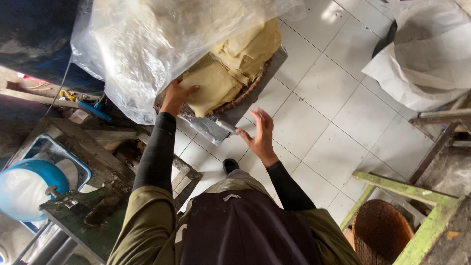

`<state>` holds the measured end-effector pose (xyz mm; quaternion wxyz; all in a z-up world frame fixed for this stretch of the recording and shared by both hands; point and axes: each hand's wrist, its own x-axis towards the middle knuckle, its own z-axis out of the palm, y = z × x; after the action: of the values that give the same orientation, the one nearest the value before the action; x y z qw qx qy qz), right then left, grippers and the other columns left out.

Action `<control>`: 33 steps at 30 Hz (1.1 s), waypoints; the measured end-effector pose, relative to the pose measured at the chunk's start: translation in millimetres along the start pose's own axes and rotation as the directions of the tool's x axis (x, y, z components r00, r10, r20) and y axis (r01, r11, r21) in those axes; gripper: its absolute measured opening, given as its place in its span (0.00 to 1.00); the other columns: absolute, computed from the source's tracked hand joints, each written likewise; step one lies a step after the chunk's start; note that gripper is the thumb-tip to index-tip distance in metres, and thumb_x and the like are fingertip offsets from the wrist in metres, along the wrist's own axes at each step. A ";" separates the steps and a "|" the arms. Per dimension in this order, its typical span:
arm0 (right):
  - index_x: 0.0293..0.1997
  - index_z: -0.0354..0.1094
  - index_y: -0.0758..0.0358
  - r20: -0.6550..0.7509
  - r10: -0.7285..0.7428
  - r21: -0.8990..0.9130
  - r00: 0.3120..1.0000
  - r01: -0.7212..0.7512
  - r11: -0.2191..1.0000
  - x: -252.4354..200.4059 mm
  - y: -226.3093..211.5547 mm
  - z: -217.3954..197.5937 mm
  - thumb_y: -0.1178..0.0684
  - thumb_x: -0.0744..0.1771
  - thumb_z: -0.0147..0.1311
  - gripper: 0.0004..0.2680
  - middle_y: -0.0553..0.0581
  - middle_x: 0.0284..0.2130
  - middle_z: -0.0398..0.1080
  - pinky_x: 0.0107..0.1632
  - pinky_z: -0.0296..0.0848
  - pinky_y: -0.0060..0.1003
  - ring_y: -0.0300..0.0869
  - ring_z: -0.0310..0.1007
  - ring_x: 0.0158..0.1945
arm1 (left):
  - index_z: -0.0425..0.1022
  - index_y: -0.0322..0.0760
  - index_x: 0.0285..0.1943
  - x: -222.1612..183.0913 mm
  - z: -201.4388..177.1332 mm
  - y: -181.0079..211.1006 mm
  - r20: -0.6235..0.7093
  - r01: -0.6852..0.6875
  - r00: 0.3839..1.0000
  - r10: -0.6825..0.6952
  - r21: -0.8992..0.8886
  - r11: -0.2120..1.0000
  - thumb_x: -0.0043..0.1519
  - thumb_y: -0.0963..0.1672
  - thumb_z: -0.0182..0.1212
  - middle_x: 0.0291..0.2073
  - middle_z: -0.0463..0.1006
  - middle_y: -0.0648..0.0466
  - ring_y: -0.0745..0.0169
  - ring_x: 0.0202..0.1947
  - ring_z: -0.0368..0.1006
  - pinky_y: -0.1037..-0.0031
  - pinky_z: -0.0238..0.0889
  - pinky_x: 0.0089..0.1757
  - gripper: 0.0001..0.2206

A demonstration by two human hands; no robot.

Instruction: The person processes dough by folding a sheet and feeding it through a mechanical pasta-style roller machine.

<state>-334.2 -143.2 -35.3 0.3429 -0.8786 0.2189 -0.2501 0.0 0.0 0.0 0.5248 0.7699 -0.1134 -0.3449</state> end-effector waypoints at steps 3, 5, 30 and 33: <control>0.76 0.49 0.56 -0.106 -0.093 0.018 0.990 0.095 0.995 35.8 -43.2 -26.8 0.29 0.66 0.61 0.34 0.64 0.74 0.48 0.76 0.49 0.62 0.56 0.46 0.79 | 0.67 0.25 0.59 -18.1 7.9 12.1 -0.087 -0.048 0.995 0.039 -0.098 0.994 0.55 0.42 0.75 0.48 0.82 0.36 0.55 0.40 0.83 0.71 0.81 0.43 0.26; 0.75 0.48 0.58 -0.147 -0.158 -0.043 0.976 0.154 0.987 50.8 -67.5 -39.7 0.29 0.65 0.60 0.35 0.67 0.73 0.47 0.74 0.46 0.63 0.59 0.43 0.77 | 0.68 0.26 0.57 -28.4 14.6 23.8 -0.152 -0.097 0.984 0.090 -0.038 0.995 0.55 0.41 0.75 0.46 0.82 0.38 0.56 0.39 0.83 0.70 0.81 0.41 0.25; 0.78 0.41 0.60 0.517 0.019 0.830 0.856 -0.495 -0.258 -24.7 -136.0 -11.1 0.37 0.73 0.43 0.27 0.61 0.75 0.43 0.77 0.45 0.45 0.49 0.40 0.78 | 0.71 0.43 0.57 -350.3 155.3 69.2 0.454 -0.801 0.443 0.773 0.589 0.113 0.64 0.46 0.66 0.46 0.72 0.53 0.56 0.46 0.73 0.64 0.69 0.45 0.15; 0.78 0.40 0.61 0.557 -0.012 0.805 0.830 -0.543 -0.239 -67.6 -154.6 -7.8 0.36 0.73 0.42 0.27 0.62 0.74 0.44 0.76 0.46 0.45 0.49 0.42 0.77 | 0.68 0.40 0.54 -369.2 121.7 39.4 0.426 -0.883 0.434 0.794 0.376 0.281 0.56 0.58 0.65 0.54 0.72 0.45 0.42 0.57 0.70 0.52 0.61 0.61 0.27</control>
<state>-358.5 -6.1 60.2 0.9611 -0.2554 0.0754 -0.0733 -343.6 92.6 161.4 0.3694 0.6777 -0.6353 -0.0259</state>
